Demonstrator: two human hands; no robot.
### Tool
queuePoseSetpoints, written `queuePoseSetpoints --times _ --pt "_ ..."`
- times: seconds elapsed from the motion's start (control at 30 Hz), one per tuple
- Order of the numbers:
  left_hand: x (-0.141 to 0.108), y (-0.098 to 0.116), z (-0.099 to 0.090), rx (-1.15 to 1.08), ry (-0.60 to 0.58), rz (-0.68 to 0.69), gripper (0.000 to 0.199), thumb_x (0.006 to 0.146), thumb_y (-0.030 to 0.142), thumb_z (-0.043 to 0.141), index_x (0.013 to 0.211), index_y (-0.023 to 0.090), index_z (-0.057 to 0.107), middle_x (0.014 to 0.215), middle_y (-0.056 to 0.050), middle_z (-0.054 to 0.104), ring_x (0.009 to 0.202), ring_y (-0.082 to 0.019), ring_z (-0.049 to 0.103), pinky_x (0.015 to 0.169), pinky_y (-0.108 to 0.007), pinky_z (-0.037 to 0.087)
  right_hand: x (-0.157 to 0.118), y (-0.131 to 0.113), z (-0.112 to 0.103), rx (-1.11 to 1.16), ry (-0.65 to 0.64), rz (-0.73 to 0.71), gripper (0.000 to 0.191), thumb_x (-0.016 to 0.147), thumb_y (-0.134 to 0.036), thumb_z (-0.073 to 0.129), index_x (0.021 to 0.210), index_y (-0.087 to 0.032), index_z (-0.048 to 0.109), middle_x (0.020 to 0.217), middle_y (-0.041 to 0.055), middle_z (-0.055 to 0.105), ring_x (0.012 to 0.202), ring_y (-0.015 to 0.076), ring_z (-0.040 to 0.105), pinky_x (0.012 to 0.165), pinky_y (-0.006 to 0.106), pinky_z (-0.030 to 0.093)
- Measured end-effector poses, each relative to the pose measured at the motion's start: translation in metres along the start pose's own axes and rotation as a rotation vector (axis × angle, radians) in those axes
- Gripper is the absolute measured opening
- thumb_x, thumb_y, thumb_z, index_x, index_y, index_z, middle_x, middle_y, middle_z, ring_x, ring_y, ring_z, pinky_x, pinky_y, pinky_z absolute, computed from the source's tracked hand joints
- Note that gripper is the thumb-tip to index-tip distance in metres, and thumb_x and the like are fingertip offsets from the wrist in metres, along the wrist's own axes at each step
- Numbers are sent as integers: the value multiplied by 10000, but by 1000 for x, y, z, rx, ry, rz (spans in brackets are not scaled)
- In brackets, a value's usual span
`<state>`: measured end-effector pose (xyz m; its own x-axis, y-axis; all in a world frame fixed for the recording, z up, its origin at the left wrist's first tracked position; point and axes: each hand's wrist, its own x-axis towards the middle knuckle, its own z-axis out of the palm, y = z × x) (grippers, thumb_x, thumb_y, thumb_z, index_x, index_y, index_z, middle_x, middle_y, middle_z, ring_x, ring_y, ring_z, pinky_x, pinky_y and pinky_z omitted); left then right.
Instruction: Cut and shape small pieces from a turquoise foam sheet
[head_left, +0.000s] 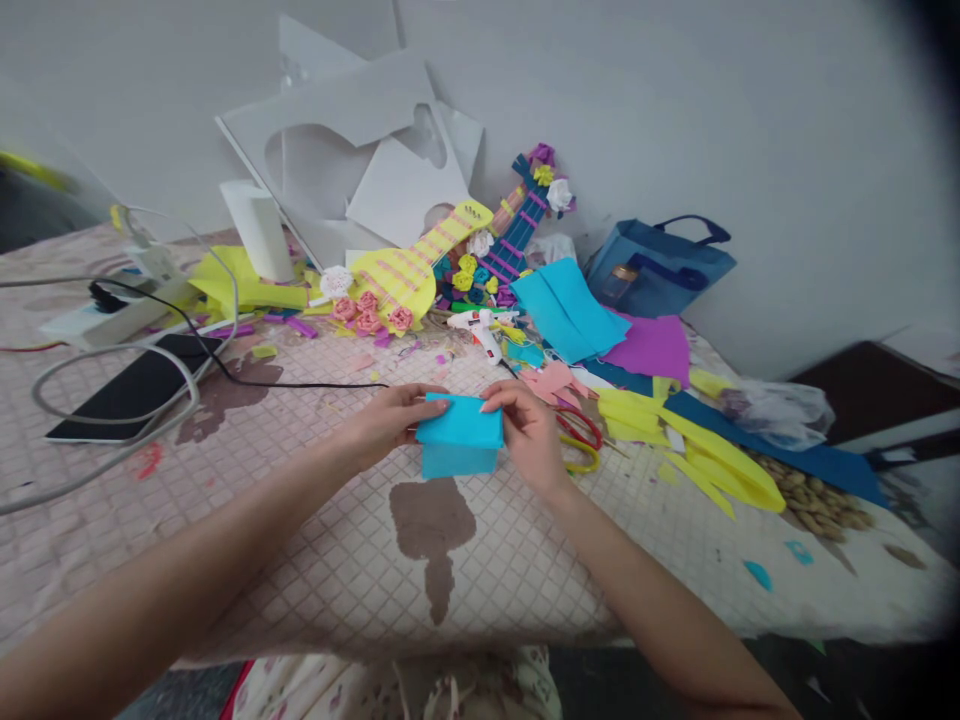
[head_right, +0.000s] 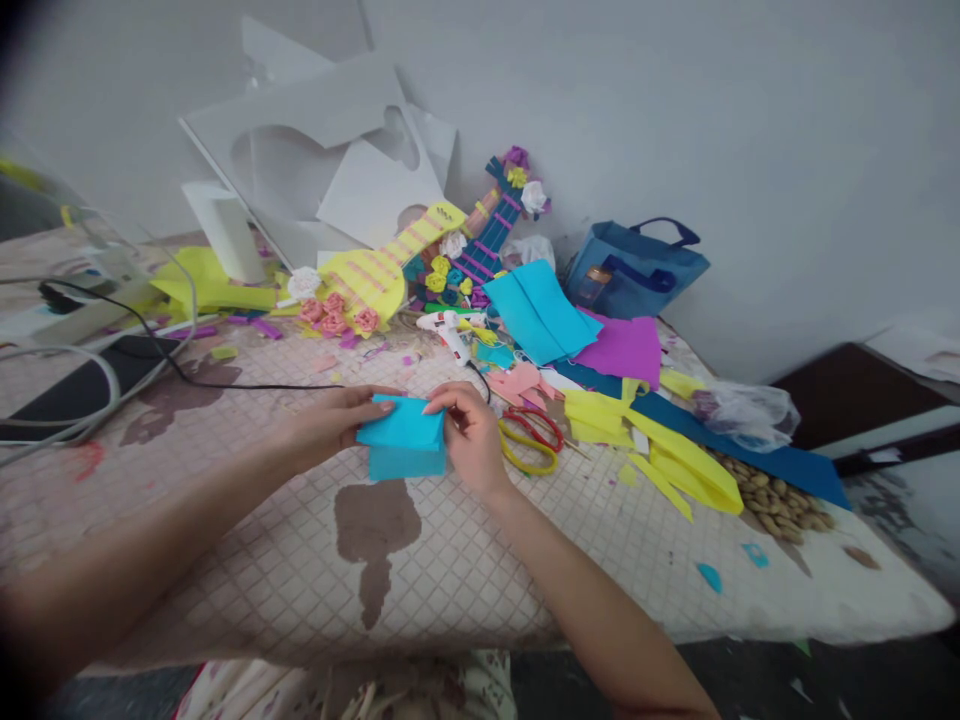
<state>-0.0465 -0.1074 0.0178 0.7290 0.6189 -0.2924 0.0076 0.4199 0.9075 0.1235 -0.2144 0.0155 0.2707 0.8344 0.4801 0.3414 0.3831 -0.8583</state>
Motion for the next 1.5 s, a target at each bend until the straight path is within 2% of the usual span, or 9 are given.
queuePoseSetpoints --times 0.1,0.27,0.43,0.57,0.73,1.0,1.2,1.33,1.5 --pt "-3 0 0 71 8 74 468 616 337 804 993 133 616 906 -74 674 764 -169 624 681 -292 489 0 1 1 40 39 106 115 854 -290 535 930 -258 615 997 45 605 940 196 575 803 330 455" --pt "-5 -2 4 311 122 471 331 719 307 721 981 145 601 789 -35 654 708 -149 593 630 -255 460 2 6 2 322 69 384 380 857 -584 457 1048 -275 568 936 38 625 809 184 594 657 293 482" --pt "-8 -8 8 518 189 679 251 776 262 657 1006 174 608 804 -32 648 741 -155 607 678 -284 502 0 7 0 275 -62 410 316 719 -455 719 921 -243 599 839 -5 589 686 139 540 609 256 442" --pt "-9 -5 10 440 109 639 362 748 275 695 1073 175 570 785 -22 642 707 -147 612 656 -283 521 -2 5 -1 61 -20 301 212 766 -397 683 812 -221 574 675 -36 517 600 119 472 555 241 388" --pt "-8 -1 10 296 20 570 343 705 289 744 991 171 598 870 -39 678 728 -154 649 646 -276 538 -4 -4 1 -187 23 26 80 821 -288 625 816 -215 591 722 -15 568 671 137 515 614 265 408" --pt "-6 -6 8 208 -66 717 375 718 186 749 957 199 460 1025 -83 689 926 -198 668 806 -346 535 -7 -10 4 -266 73 -290 73 838 -172 601 873 -237 596 838 16 609 824 169 580 741 329 465" --pt "-5 -5 8 243 -10 730 335 707 211 760 852 188 459 1097 -113 656 1064 -235 618 863 -376 506 -6 -10 3 -241 99 -255 56 834 -184 604 860 -232 592 820 17 603 799 170 579 711 324 469" --pt "-7 -3 9 261 17 669 286 705 264 760 818 166 516 1056 -111 667 957 -217 646 828 -365 514 -6 -8 3 -218 101 -174 36 832 -199 607 843 -226 587 811 13 602 781 164 575 687 310 464" --pt "-11 0 10 269 12 638 215 710 287 753 777 154 598 1059 -99 674 937 -209 639 810 -339 514 -6 -8 3 -243 88 -229 49 835 -193 601 861 -230 584 834 18 604 806 170 579 716 326 471"
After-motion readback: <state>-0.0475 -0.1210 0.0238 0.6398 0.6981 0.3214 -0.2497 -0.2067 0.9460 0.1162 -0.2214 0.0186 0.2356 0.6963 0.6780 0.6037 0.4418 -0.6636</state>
